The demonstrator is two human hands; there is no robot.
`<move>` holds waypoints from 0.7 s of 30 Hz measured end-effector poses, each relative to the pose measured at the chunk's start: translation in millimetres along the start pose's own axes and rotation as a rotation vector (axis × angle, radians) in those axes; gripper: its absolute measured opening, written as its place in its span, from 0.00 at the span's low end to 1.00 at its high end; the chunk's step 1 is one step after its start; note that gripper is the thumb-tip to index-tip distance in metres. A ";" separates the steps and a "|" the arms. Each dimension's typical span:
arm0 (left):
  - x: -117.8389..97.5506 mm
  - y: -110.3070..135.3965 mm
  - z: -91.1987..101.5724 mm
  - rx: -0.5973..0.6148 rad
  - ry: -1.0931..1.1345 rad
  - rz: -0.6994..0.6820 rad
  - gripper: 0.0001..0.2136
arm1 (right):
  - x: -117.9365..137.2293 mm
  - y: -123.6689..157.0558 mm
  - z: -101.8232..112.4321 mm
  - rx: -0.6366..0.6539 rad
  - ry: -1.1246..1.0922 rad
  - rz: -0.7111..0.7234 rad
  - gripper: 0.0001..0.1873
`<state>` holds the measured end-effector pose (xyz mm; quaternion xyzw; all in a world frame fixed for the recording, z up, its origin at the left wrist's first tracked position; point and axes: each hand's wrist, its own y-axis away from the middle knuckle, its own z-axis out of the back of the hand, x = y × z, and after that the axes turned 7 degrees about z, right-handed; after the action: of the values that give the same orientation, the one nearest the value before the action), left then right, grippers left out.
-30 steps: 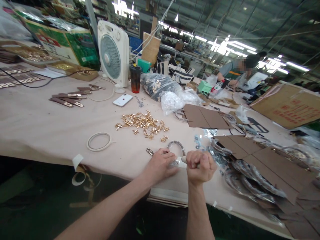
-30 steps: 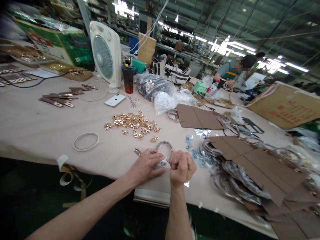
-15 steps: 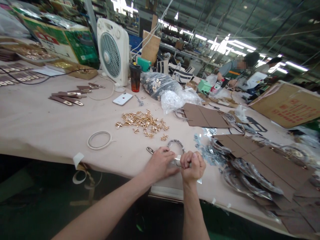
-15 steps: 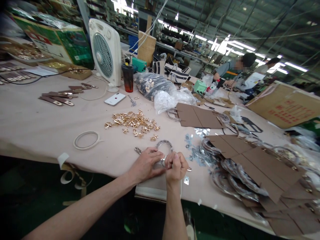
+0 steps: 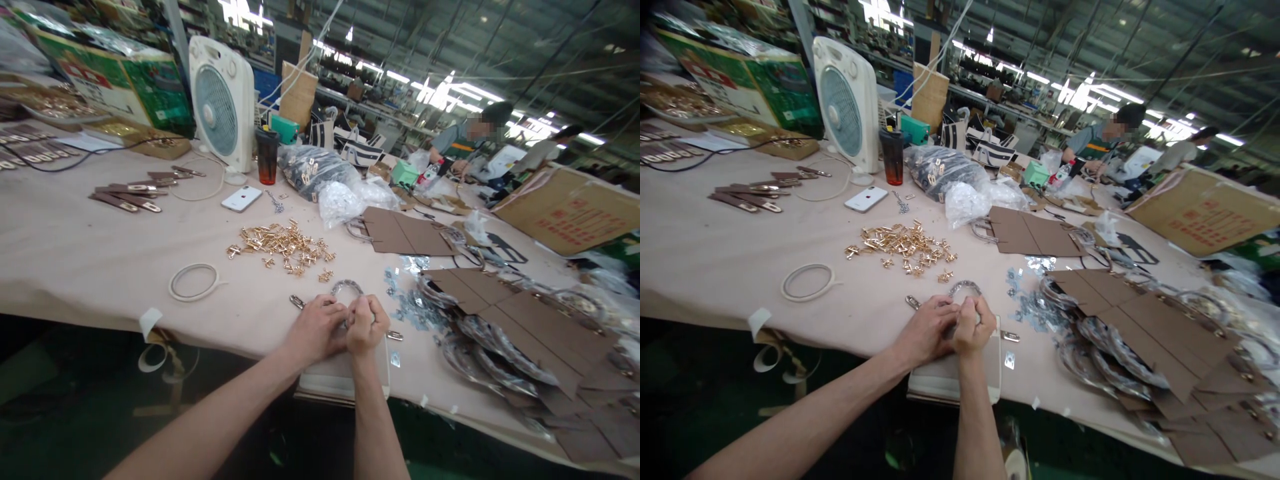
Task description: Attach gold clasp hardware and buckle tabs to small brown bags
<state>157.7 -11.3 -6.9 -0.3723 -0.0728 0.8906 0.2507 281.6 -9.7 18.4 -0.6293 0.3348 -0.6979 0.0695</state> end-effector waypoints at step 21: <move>-1.8 -0.5 -0.1 -0.012 -0.048 -0.025 0.14 | -1.2 -26.0 3.0 0.153 -0.126 -0.186 0.25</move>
<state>159.0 -11.8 -5.7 -0.3512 -0.0888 0.8957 0.2578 293.0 9.8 31.8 -0.6931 0.2155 -0.6839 0.0733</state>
